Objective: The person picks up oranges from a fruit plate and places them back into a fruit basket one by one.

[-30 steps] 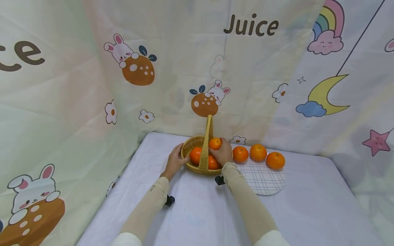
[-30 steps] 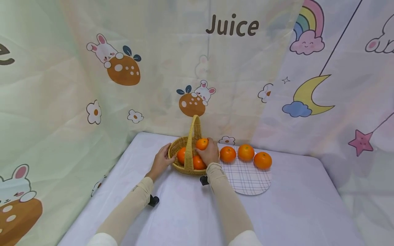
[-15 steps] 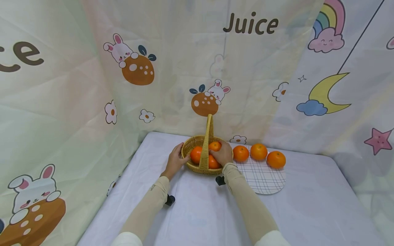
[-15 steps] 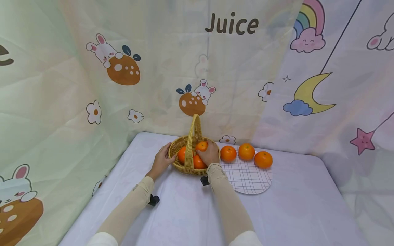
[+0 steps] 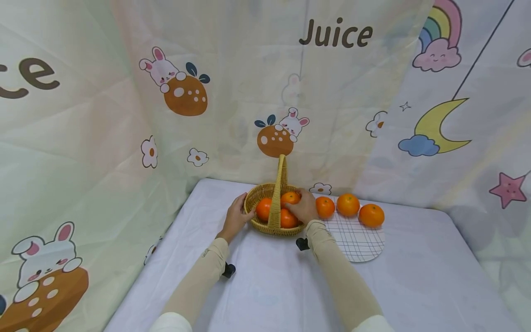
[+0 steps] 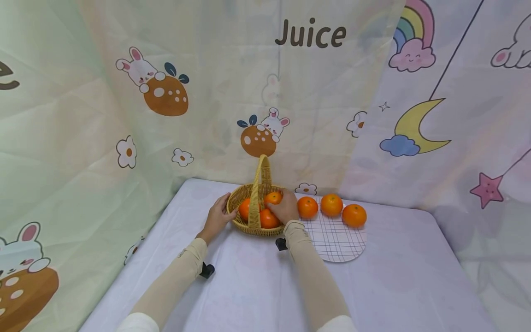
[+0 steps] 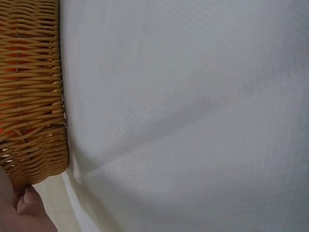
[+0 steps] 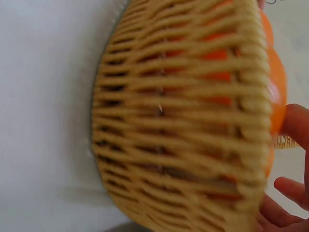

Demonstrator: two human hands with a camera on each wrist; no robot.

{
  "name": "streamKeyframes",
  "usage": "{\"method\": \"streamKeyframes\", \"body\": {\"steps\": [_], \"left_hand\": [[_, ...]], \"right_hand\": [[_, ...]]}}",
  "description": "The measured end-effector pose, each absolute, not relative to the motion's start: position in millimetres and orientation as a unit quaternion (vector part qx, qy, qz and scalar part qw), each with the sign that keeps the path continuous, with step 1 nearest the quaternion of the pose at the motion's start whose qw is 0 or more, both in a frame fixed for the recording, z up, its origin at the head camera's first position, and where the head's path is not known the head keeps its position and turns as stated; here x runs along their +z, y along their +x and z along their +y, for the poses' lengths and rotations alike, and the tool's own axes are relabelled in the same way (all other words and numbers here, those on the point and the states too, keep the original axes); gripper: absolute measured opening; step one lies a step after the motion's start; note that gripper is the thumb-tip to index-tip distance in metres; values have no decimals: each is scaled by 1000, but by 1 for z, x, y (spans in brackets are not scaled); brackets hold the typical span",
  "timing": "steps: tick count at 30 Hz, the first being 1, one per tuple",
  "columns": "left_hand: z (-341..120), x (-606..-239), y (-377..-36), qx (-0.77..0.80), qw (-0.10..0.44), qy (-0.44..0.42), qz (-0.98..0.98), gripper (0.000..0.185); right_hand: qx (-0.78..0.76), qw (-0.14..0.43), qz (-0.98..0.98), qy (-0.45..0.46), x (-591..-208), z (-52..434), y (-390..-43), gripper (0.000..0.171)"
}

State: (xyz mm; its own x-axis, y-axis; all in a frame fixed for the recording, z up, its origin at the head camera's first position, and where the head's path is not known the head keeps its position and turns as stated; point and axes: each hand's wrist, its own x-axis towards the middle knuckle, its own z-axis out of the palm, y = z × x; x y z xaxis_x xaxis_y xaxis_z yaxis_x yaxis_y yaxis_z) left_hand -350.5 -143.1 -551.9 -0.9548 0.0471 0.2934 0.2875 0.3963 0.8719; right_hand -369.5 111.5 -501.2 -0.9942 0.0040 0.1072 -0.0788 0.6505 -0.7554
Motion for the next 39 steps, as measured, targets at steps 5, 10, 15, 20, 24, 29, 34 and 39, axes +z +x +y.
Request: {"method": "streamKeyframes", "body": {"steps": [5, 10, 15, 20, 24, 29, 34, 39], "left_hand": [[-142, -550, -349, -548, 110, -107, -822, 74], [-142, -551, -350, -546, 116, -108, -822, 74], [-143, -551, -349, -549, 114, -109, -821, 74], [-143, -550, -350, -554, 115, -109, -818, 73], [-143, -551, -350, -555, 110, -106, -818, 73], [-144, -553, -348, -558, 105, -103, -817, 74], [-145, -554, -348, -558, 108, -106, -816, 73], [-145, -554, -351, -559, 106, -108, -816, 74]], "right_hand": [[433, 58, -899, 27, -494, 122, -370, 71], [440, 73, -894, 39, -490, 136, -374, 68], [447, 70, -891, 40, -486, 151, -375, 70], [433, 89, -896, 39, -482, 164, -375, 72], [415, 94, -905, 26, -487, 173, -375, 73], [416, 98, -904, 14, -499, 182, -374, 68], [419, 96, -903, -19, -510, 191, -373, 68], [431, 81, -897, -48, -517, 195, -374, 73]]}}
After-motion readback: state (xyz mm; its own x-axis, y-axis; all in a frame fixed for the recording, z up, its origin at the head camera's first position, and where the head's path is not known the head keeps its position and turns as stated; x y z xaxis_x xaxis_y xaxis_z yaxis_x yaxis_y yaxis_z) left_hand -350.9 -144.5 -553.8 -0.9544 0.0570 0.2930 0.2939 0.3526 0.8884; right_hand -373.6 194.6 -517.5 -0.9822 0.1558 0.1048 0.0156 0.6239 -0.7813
